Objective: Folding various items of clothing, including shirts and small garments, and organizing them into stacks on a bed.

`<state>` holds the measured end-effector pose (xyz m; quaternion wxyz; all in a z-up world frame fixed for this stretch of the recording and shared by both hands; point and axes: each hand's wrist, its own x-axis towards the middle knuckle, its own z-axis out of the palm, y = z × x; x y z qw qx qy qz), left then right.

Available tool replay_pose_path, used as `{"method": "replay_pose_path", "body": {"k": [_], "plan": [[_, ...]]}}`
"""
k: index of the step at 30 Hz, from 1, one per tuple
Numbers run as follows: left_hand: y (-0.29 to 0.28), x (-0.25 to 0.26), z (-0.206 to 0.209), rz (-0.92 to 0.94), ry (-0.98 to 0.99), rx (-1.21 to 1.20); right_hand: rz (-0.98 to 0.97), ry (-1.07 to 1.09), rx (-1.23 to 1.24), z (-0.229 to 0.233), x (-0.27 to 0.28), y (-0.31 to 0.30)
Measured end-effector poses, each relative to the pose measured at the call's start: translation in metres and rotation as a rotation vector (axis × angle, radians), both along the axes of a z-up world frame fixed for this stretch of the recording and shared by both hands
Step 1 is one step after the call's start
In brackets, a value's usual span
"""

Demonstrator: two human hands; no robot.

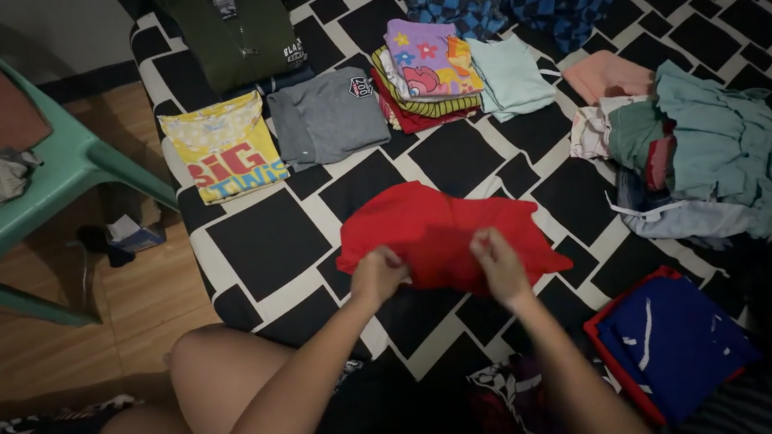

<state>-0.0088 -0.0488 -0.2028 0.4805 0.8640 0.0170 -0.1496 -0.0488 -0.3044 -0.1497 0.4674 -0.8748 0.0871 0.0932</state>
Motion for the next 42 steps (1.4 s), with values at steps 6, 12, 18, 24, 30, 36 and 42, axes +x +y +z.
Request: {"method": "replay_pose_path", "body": {"k": [6, 12, 18, 24, 30, 36, 42], "plan": [[-0.019, -0.003, 0.029, -0.011, -0.143, -0.194, -0.074, -0.059, 0.508, 0.085, 0.038, 0.037], [-0.031, 0.029, 0.001, -0.151, 0.143, -0.536, 0.081, -0.069, 0.76, 0.094, 0.053, 0.046], [0.012, 0.017, 0.125, -0.269, 0.686, -1.156, 0.074, -0.298, 0.468, 0.101, 0.068, 0.052], [0.043, 0.02, 0.137, -0.416, 0.744, -1.528, 0.018, -0.624, 0.116, 0.117, 0.058, 0.089], [0.067, 0.024, 0.151, -0.29, 0.587, -1.712, -0.074, -0.869, 0.127, 0.073, 0.015, 0.119], [0.071, 0.011, 0.16, -0.258, 0.586, -1.718, 0.125, 0.065, 0.151, -0.07, 0.048, 0.11], [0.075, 0.002, 0.144, -0.242, 0.65, -1.692, -0.161, 0.569, 1.025, -0.015, 0.043, 0.116]]}}
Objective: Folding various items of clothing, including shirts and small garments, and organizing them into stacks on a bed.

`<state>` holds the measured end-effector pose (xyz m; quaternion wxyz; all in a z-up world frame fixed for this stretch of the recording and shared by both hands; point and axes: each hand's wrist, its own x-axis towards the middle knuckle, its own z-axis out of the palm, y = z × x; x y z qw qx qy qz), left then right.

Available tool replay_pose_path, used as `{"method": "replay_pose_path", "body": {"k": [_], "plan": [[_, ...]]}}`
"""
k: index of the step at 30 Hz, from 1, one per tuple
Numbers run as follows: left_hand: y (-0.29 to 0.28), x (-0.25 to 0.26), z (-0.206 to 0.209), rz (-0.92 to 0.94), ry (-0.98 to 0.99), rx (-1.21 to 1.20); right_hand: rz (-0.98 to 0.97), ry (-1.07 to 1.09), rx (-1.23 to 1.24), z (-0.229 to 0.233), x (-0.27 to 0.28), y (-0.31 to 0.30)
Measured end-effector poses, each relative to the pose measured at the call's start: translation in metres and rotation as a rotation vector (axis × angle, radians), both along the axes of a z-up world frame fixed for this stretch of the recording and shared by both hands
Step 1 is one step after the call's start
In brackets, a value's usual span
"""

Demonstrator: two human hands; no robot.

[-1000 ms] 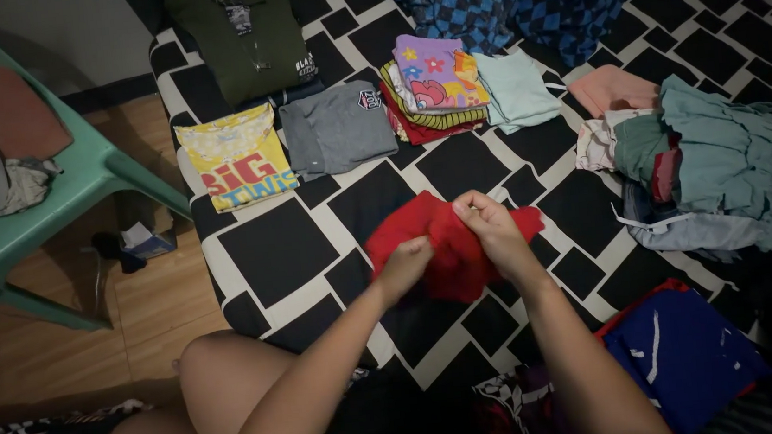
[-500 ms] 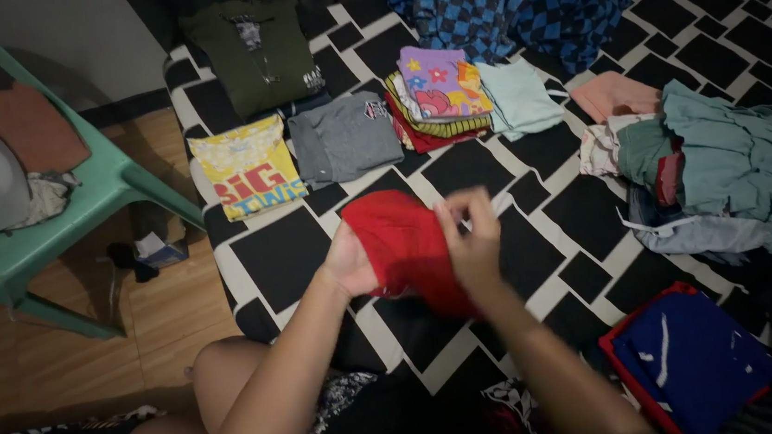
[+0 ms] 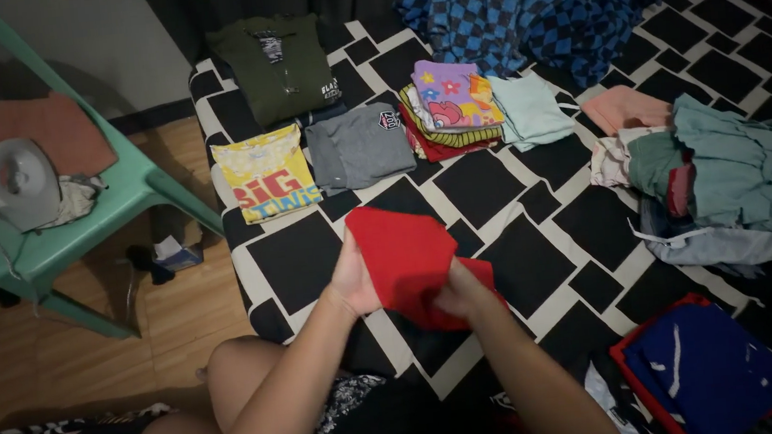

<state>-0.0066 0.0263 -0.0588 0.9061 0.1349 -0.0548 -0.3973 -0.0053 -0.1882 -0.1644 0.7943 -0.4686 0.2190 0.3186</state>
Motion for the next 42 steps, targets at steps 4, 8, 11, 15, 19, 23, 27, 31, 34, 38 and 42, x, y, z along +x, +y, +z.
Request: {"method": "replay_pose_path", "body": {"k": [4, 8, 11, 15, 19, 23, 27, 31, 34, 38, 42], "plan": [[0.015, 0.001, -0.002, 0.102, -0.005, 0.05, 0.065, -0.174, 0.416, -0.007, -0.002, -0.019], [0.036, 0.017, -0.015, 0.175, 0.089, 0.126, -0.122, -0.261, 0.515, 0.038, -0.008, -0.027], [0.04, 0.03, -0.013, 0.16, 0.115, 0.11, -0.166, -0.334, 0.664, 0.04, 0.002, -0.045], [0.016, 0.087, -0.032, 0.176, 0.083, 0.252, -0.329, -0.418, 0.7, 0.046, 0.035, -0.071], [-0.029, 0.153, 0.017, 0.242, -0.047, 0.563, -0.462, -0.721, 0.736, 0.129, 0.073, -0.108], [-0.052, 0.185, 0.102, 0.335, -0.216, 0.594, -0.36, -1.008, 0.653, 0.236, 0.064, -0.133], [-0.014, 0.175, 0.141, 0.47, -0.458, 0.685, -0.262, -1.343, 0.241, 0.314, 0.011, -0.08], [0.059, 0.186, 0.077, 0.545, -0.406, 0.956, -0.278, -1.321, -0.475, 0.246, -0.005, -0.033], [0.105, 0.168, 0.015, 0.538, -0.007, 1.163, 0.003, -1.221, -0.728, 0.182, -0.033, 0.044], [0.128, 0.13, -0.095, 0.526, 0.096, 1.162, 0.186, -1.195, -0.514, 0.051, -0.063, 0.127], [0.11, 0.042, -0.171, 0.541, -0.097, 1.809, 0.39, -0.757, -0.431, -0.023, -0.1, 0.162]]}}
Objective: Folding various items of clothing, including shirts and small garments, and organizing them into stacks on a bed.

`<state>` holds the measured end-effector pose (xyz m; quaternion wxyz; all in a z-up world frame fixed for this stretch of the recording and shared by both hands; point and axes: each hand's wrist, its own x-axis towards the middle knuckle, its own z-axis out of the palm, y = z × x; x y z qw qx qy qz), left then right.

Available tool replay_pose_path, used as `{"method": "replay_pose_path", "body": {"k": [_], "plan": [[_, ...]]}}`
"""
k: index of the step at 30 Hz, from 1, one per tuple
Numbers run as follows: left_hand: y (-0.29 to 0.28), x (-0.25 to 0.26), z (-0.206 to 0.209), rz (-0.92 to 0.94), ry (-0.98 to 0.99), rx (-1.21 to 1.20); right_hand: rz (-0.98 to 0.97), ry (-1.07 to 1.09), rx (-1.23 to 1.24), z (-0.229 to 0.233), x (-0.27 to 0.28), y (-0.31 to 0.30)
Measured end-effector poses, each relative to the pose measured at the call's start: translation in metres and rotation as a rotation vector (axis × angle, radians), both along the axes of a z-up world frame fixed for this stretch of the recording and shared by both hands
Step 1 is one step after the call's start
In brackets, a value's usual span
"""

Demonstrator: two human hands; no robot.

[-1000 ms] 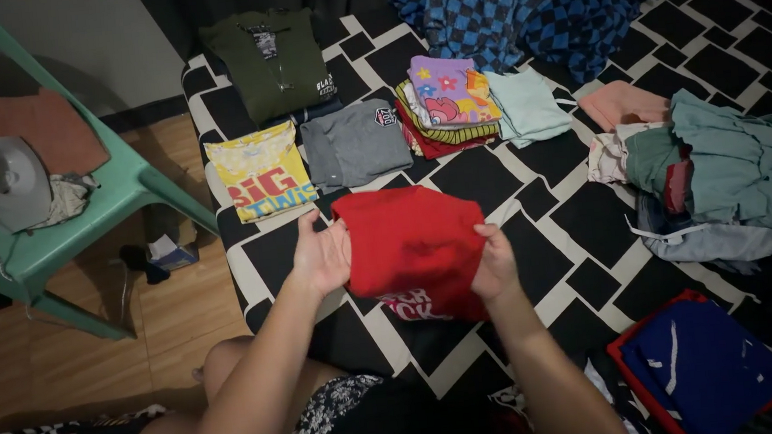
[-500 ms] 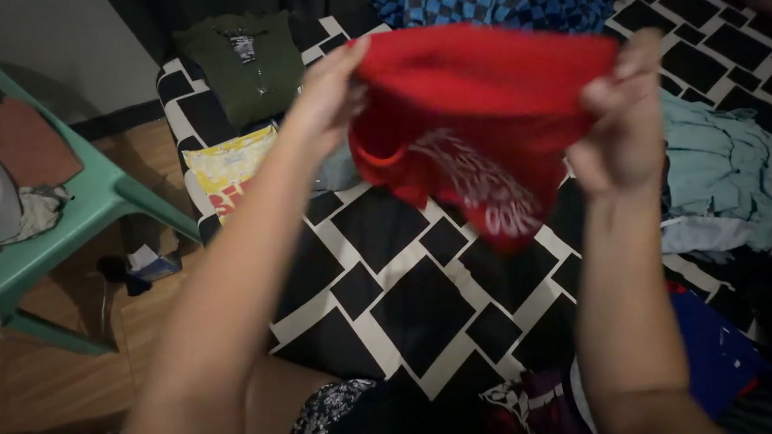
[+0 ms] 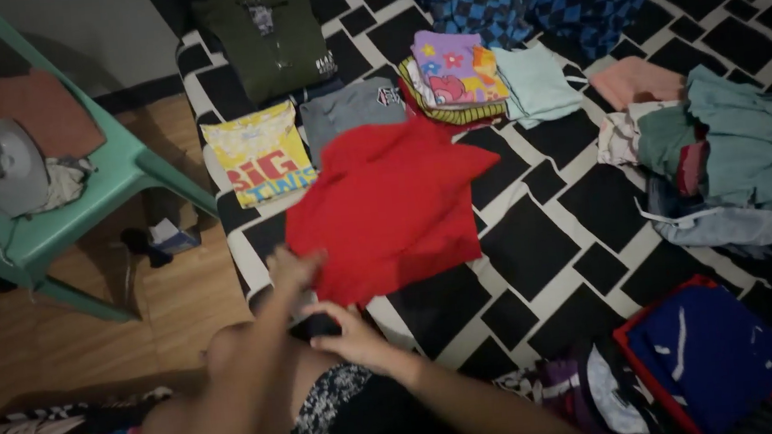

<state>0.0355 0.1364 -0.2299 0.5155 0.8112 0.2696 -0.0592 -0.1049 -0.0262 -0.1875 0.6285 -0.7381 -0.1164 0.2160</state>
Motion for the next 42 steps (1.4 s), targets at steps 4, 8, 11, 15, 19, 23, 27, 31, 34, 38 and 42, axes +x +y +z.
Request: {"method": "replay_pose_path", "body": {"k": [4, 8, 11, 15, 19, 23, 27, 31, 34, 38, 42], "plan": [[-0.016, -0.031, -0.032, -0.076, -0.043, 0.381, 0.143, 0.005, -0.025, -0.015, -0.008, -0.01], [-0.005, -0.033, -0.056, -0.017, -0.181, 0.28, 0.385, -0.061, 0.158, -0.016, -0.005, -0.076], [0.003, -0.025, -0.045, 0.105, -0.24, 0.267, 0.173, 0.182, 0.367, -0.059, 0.032, -0.139], [-0.002, -0.05, -0.046, 0.148, -0.055, 0.157, -0.603, -0.027, -0.149, -0.073, 0.067, -0.206], [-0.009, -0.062, -0.076, -0.006, -0.02, 0.093, -0.713, -0.163, -0.691, -0.073, 0.098, -0.231], [-0.016, -0.077, -0.053, -0.052, 0.039, -0.109, -0.634, -0.054, -0.781, -0.066, 0.096, -0.239], [-0.024, -0.078, -0.024, 0.003, -0.079, -0.456, -0.758, 0.278, -0.033, -0.035, 0.067, -0.261], [-0.033, -0.076, -0.056, 0.023, -0.128, -0.45, -0.836, 0.135, 0.159, 0.01, 0.021, -0.264], [-0.045, -0.073, -0.021, 0.053, -0.195, -0.474, -0.911, -0.157, 0.049, 0.012, 0.012, -0.292], [-0.051, -0.08, 0.119, 0.016, -0.246, -0.632, -0.812, -0.275, 0.121, 0.063, 0.019, -0.317], [-0.037, -0.072, 0.199, -0.151, -0.094, -0.986, -0.766, -0.353, 0.185, 0.139, 0.038, -0.316]]}}
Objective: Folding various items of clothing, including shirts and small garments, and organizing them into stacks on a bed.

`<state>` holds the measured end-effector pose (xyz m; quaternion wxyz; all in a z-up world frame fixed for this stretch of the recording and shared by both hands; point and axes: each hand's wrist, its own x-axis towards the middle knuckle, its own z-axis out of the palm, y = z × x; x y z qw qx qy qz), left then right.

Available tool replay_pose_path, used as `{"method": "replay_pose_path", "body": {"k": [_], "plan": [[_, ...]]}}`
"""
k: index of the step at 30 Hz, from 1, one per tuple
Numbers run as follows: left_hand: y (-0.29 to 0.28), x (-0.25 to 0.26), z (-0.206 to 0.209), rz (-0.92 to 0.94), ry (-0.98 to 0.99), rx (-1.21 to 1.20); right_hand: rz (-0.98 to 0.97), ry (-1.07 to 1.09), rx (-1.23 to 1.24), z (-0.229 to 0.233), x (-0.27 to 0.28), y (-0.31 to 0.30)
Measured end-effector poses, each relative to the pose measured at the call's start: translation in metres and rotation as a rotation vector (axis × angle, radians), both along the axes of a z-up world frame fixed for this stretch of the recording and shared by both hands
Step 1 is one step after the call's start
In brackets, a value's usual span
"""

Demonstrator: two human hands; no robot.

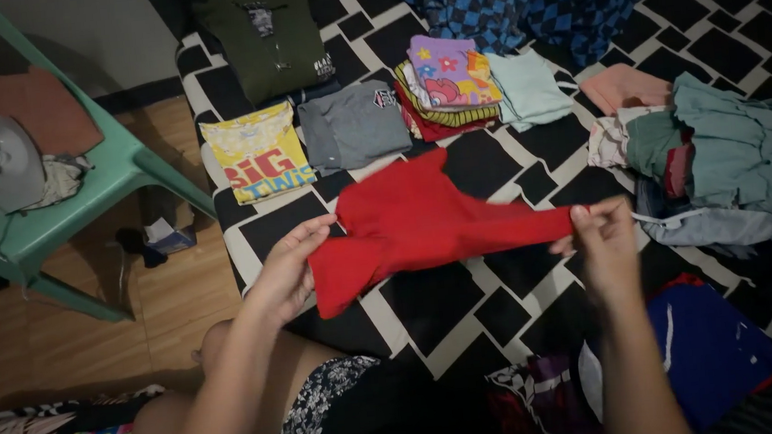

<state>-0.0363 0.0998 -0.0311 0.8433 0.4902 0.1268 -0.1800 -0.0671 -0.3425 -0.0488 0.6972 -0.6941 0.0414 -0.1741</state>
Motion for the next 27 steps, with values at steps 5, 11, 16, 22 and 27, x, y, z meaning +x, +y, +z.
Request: {"method": "replay_pose_path", "body": {"k": [5, 11, 16, 22, 27], "plan": [[0.05, 0.057, -0.155, -0.17, 0.216, -0.558, -0.013, 0.217, 0.065, -0.008, 0.051, 0.017], [0.039, 0.054, -0.309, 0.016, 0.566, -0.111, -0.007, 0.351, -1.016, -0.122, 0.074, 0.075], [0.042, 0.051, -0.316, 0.032, 0.225, 0.784, 0.395, -0.168, -0.603, -0.119, 0.06, 0.175], [0.015, 0.043, -0.255, 0.198, -0.147, 0.865, 0.512, 0.061, -0.478, -0.166, 0.11, 0.262], [0.005, 0.016, -0.23, 0.139, -0.122, 0.87, 0.633, 0.126, -0.963, -0.143, 0.104, 0.287]]}}
